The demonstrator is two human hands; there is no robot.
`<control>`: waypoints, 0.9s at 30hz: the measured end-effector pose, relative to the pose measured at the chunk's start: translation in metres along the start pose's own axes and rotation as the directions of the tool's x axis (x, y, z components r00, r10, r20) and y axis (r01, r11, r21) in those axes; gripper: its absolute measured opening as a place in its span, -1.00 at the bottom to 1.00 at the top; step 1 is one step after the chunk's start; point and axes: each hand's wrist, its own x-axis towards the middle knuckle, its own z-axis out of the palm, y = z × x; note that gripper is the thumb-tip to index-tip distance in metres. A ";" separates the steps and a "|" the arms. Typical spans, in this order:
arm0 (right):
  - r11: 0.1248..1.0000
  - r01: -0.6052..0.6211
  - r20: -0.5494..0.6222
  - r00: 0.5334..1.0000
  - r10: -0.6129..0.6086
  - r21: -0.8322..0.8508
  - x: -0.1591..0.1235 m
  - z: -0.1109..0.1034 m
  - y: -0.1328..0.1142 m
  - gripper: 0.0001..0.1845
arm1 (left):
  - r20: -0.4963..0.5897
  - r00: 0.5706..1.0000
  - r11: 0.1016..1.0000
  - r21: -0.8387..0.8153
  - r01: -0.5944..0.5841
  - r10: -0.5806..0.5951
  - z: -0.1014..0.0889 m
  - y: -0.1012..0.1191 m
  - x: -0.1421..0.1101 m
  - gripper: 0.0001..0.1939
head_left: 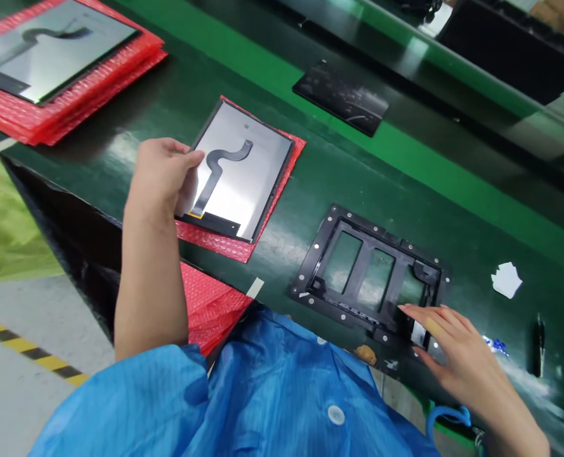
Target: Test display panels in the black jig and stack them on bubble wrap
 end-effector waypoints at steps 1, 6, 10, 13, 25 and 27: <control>1.000 -0.006 0.003 1.000 0.006 0.007 0.000 0.000 0.000 -0.49 | -0.054 0.998 0.996 -0.080 0.037 -0.041 -0.002 0.005 -0.003 -0.76; 0.996 -0.051 -0.027 0.998 0.053 0.077 0.007 -0.001 -0.001 -0.62 | -0.248 0.969 0.882 -0.458 -0.110 -0.008 -0.021 0.018 -0.022 -0.71; 0.968 -0.103 -0.239 0.958 0.159 0.230 0.032 -0.002 -0.017 -0.62 | 0.050 0.988 0.759 -0.646 -0.081 0.148 -0.016 0.026 -0.057 -0.50; 0.954 -0.004 -0.458 0.876 0.148 0.301 0.063 -0.006 -0.038 -0.41 | 0.302 0.948 0.748 -0.651 0.127 0.102 0.009 0.036 -0.093 -0.46; 0.986 0.149 -0.627 0.762 -0.161 -0.073 0.088 -0.009 -0.052 -0.62 | 0.736 0.650 0.729 -0.549 0.409 0.189 0.077 0.064 -0.177 -0.56; 0.986 0.133 -0.622 0.766 -0.165 -0.098 0.077 -0.013 -0.050 -0.59 | 0.730 0.645 0.729 -0.565 0.386 0.225 0.080 0.068 -0.184 -0.59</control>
